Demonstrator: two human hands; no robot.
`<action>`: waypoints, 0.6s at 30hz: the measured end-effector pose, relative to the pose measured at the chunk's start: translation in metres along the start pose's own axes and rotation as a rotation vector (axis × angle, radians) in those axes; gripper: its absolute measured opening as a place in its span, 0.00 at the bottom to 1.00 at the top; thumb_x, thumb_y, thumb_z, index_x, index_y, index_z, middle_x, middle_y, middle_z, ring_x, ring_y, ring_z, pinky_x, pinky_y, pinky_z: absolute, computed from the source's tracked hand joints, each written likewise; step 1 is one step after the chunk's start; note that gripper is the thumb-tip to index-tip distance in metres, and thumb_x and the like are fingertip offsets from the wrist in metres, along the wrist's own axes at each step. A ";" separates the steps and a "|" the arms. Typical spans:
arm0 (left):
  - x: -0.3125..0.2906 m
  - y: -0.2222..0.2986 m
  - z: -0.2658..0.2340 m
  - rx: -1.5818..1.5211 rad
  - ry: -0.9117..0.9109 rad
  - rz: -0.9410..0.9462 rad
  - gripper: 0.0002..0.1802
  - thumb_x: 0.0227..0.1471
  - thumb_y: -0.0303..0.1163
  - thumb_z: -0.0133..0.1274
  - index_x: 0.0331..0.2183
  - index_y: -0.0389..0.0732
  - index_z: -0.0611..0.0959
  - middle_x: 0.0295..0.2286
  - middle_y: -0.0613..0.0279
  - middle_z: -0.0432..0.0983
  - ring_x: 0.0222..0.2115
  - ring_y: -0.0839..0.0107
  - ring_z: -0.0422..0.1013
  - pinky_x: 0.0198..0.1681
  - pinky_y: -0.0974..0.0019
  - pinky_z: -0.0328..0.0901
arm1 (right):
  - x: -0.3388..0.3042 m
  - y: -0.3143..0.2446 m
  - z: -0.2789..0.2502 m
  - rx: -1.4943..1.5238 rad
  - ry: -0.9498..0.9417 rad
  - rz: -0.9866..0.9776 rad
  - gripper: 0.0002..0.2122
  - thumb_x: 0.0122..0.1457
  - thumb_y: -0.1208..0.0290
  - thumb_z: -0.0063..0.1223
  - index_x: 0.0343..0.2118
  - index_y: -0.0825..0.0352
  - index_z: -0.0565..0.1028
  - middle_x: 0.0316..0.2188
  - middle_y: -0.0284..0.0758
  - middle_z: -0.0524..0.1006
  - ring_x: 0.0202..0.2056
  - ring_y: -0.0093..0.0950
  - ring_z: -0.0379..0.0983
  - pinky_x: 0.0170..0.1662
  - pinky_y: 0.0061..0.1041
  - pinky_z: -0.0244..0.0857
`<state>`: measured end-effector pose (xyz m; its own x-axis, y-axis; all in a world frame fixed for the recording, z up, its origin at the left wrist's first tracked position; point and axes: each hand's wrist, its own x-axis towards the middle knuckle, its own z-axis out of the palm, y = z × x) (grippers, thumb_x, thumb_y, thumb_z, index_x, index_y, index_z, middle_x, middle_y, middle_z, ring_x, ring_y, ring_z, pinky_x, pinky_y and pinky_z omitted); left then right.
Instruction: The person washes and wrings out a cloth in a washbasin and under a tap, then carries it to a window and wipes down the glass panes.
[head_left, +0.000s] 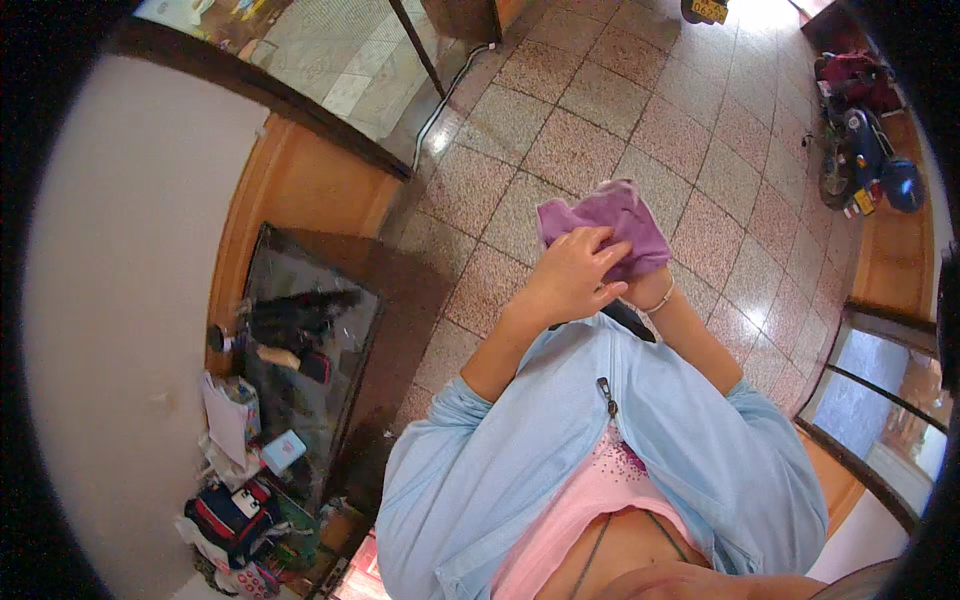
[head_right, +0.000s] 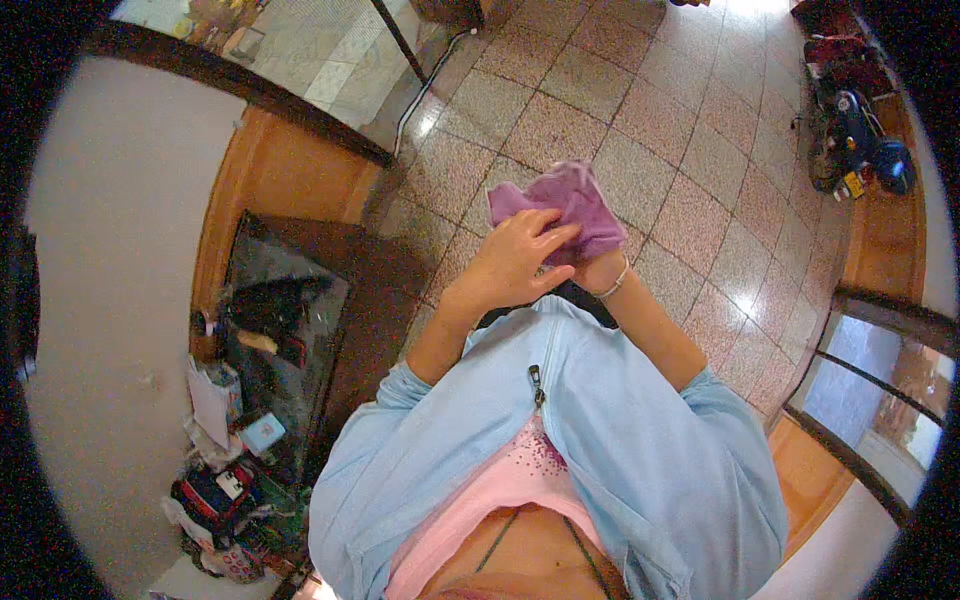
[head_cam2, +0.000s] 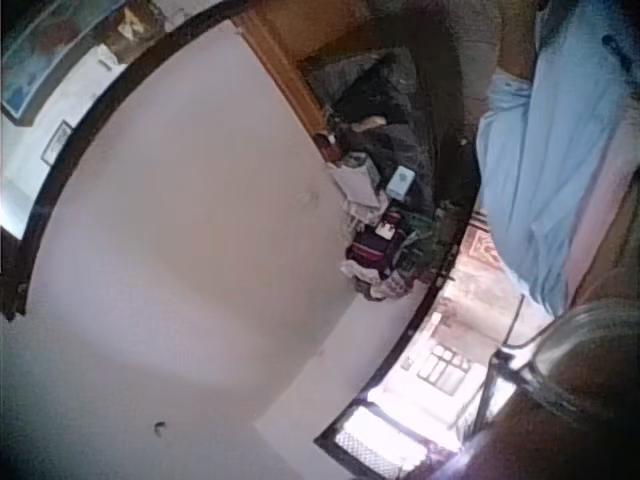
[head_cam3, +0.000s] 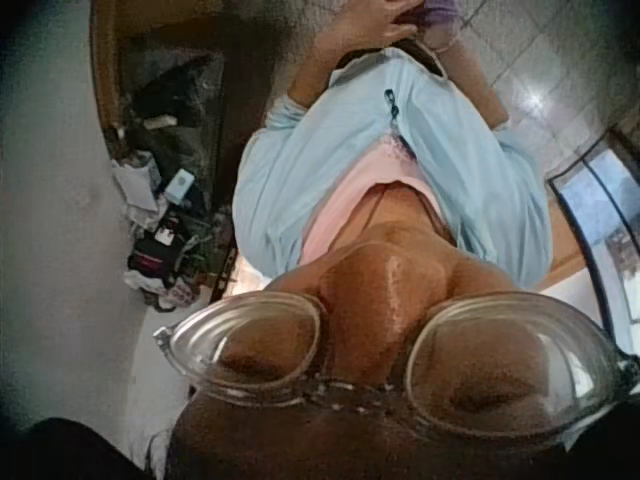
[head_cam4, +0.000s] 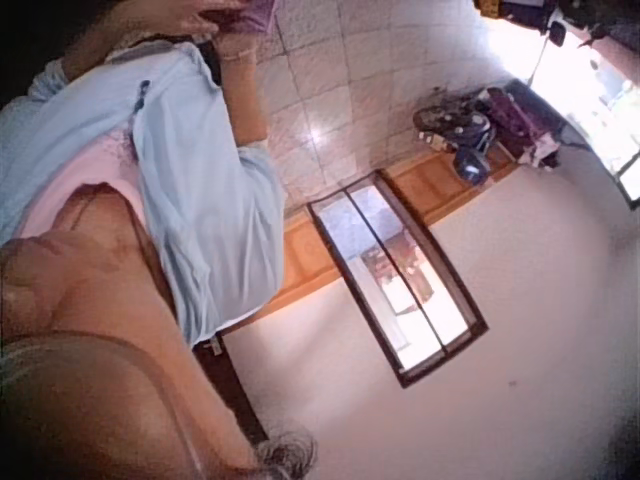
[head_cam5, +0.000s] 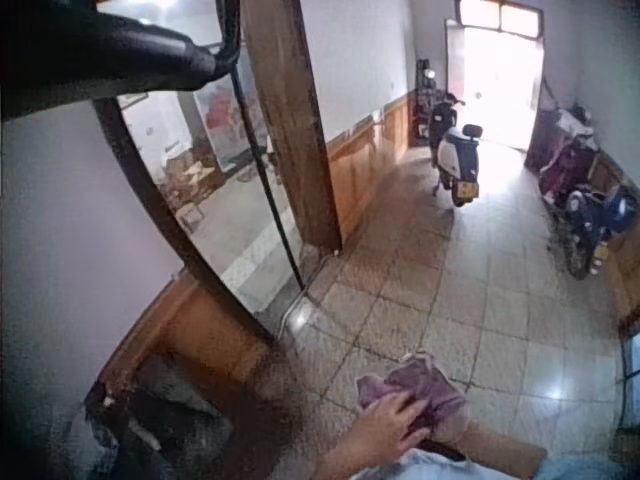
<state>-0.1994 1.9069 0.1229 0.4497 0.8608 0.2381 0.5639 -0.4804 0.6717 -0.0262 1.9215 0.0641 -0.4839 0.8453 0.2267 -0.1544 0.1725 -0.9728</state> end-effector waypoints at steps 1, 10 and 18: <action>0.022 -0.010 -0.014 0.067 -0.051 0.079 0.21 0.49 0.36 0.54 0.45 0.39 0.76 0.47 0.51 0.69 0.48 0.53 0.65 0.51 0.58 0.61 | 0.018 0.005 -0.010 0.317 0.068 0.084 0.22 0.60 0.68 0.45 0.58 0.61 0.58 0.55 0.34 0.64 0.55 0.31 0.62 0.58 0.34 0.59; 0.178 -0.197 -0.088 -0.135 0.058 -0.049 0.13 0.51 0.34 0.51 0.40 0.41 0.78 0.39 0.53 0.74 0.43 0.56 0.69 0.47 0.58 0.63 | 0.195 0.046 -0.123 -0.837 0.167 0.223 0.30 0.46 0.74 0.63 0.54 0.61 0.64 0.52 0.32 0.68 0.54 0.26 0.63 0.56 0.31 0.60; 0.286 -0.340 -0.193 -0.414 0.305 -0.468 0.13 0.55 0.28 0.47 0.43 0.39 0.78 0.36 0.58 0.73 0.38 0.68 0.71 0.41 0.67 0.65 | 0.453 0.081 -0.179 -0.828 -0.067 -0.042 0.32 0.45 0.66 0.66 0.55 0.58 0.66 0.54 0.31 0.68 0.57 0.28 0.60 0.60 0.28 0.52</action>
<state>-0.3965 2.3489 0.0976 -0.0251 0.9997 0.0037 0.3130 0.0043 0.9497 -0.1035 2.4086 0.0797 -0.5461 0.8025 0.2403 0.4975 0.5414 -0.6777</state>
